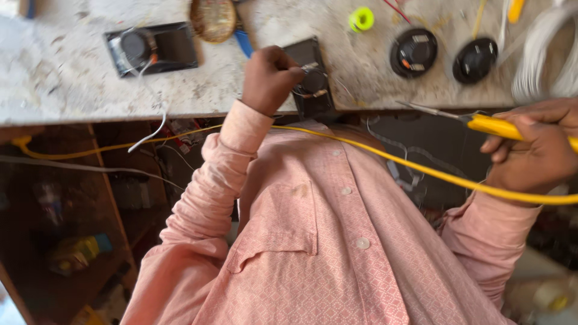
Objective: The person strips the insulation from white wires using pliers and solders them to the terminals of black circular electronic components on a workbench. The person uses a soldering iron and solder wire to secure the connections.
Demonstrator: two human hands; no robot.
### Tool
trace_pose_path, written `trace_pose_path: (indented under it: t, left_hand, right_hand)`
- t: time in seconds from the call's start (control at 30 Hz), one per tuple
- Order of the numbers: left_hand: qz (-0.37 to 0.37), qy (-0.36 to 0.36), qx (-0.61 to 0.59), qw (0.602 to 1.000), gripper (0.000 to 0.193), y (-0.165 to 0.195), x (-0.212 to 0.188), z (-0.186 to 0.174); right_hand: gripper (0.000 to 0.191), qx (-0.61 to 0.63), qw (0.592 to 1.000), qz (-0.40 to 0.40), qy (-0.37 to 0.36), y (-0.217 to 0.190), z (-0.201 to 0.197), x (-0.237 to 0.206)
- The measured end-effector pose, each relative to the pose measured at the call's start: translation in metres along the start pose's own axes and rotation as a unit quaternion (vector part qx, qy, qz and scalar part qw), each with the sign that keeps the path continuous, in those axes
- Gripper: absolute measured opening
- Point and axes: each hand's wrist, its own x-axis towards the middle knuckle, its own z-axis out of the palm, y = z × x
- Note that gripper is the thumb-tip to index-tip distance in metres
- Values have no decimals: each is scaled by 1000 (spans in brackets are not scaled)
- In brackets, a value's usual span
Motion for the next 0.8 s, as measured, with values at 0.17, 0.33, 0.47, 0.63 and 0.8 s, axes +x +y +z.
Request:
trace_pose_path:
  t: [0.17,0.33,0.47,0.63,0.8]
  left_hand:
    - [11,-38,34,999,14,-9,-2,-8]
    - [-21,-91,-44,995,14,-15,2,-21]
    - [-82,-136,-125,980,13,-18,9,-29]
    - [-84,-63,-140,985,15,-27,1,-22]
    - [-144,-11,-215,966,12,-37,-5,-13]
  right_hand:
    - [23,-99,981,153,71,3,-21,-39]
    - [6,-66,976,52,202,64,19,-111]
    - [10,-123,975,-19,186,101,52,-111]
    - [11,-251,946,-134,153,118,71,-74]
    - [9,-296,940,-137,97,124,82,-61]
